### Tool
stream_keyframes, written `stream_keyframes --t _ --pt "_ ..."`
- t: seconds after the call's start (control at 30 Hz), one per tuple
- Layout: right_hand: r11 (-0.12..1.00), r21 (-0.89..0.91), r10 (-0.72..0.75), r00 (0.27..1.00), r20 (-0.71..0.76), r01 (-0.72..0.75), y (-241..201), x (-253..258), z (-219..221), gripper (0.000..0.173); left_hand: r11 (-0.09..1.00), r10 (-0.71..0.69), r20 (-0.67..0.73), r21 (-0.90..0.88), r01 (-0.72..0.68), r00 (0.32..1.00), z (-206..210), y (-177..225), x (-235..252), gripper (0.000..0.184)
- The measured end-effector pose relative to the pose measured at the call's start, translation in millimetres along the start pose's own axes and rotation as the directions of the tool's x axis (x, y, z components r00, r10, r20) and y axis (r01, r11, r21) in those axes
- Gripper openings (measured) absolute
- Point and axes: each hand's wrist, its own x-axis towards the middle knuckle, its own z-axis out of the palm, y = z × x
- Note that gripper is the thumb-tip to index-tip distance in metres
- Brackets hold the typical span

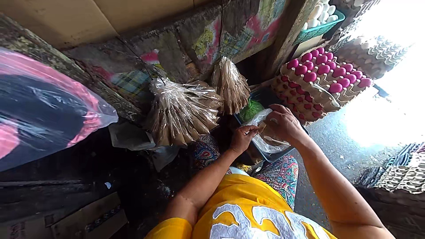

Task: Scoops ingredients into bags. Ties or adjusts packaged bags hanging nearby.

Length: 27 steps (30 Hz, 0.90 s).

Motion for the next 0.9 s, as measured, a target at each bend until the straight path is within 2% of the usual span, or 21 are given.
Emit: stream_keyframes --t 0.17,0.23,0.33,0.43,0.53,0.67,0.73,0.83,0.9 --pt "0.995 -0.023 -0.102 0.995 -0.013 0.102 -17.0 4.7 -0.4 0.011 0.991 0.082 0.021 -0.105 -0.080 0.996 -8.4 -5.5 0.9 0.019" --pt "0.989 -0.043 -0.147 0.988 -0.038 0.145 -28.6 4.1 -9.3 0.011 0.977 0.127 0.112 -0.187 -0.105 0.986 -17.6 -2.7 1.6 0.031" --pt "0.980 -0.059 -0.195 0.977 -0.089 0.190 -49.0 -0.8 -31.8 0.013 0.963 0.137 0.266 -0.262 -0.065 0.954 -31.3 10.7 4.7 0.051" --pt "0.967 -0.048 -0.252 0.962 -0.104 0.248 -51.7 -2.4 -46.1 0.013 0.969 0.108 0.366 -0.246 -0.015 0.924 -37.6 5.3 14.6 0.058" --pt "0.972 -0.026 -0.233 0.953 -0.194 0.232 -44.9 -0.7 -62.9 0.018 0.982 0.039 0.425 -0.185 0.044 0.904 -41.4 2.3 19.5 0.067" --pt "0.992 0.035 -0.108 0.961 -0.254 0.121 -19.6 3.6 -77.3 0.024 0.962 0.002 0.508 -0.237 0.138 0.861 -47.1 7.2 12.9 0.078" --pt "0.995 0.089 -0.010 0.968 -0.252 0.034 -5.6 3.9 -81.3 0.023 0.933 -0.009 0.531 -0.301 0.198 0.847 -47.6 4.9 10.2 0.074" --pt "0.985 0.162 0.094 0.959 -0.269 -0.051 10.5 -0.2 -84.4 0.022 0.887 -0.042 0.513 -0.376 0.268 0.857 -48.7 11.6 0.3 0.034" --pt "0.977 0.209 0.097 0.951 -0.293 -0.035 21.7 -2.7 -85.5 0.022 0.878 -0.087 0.495 -0.372 0.301 0.865 -48.1 14.2 -3.3 0.026"
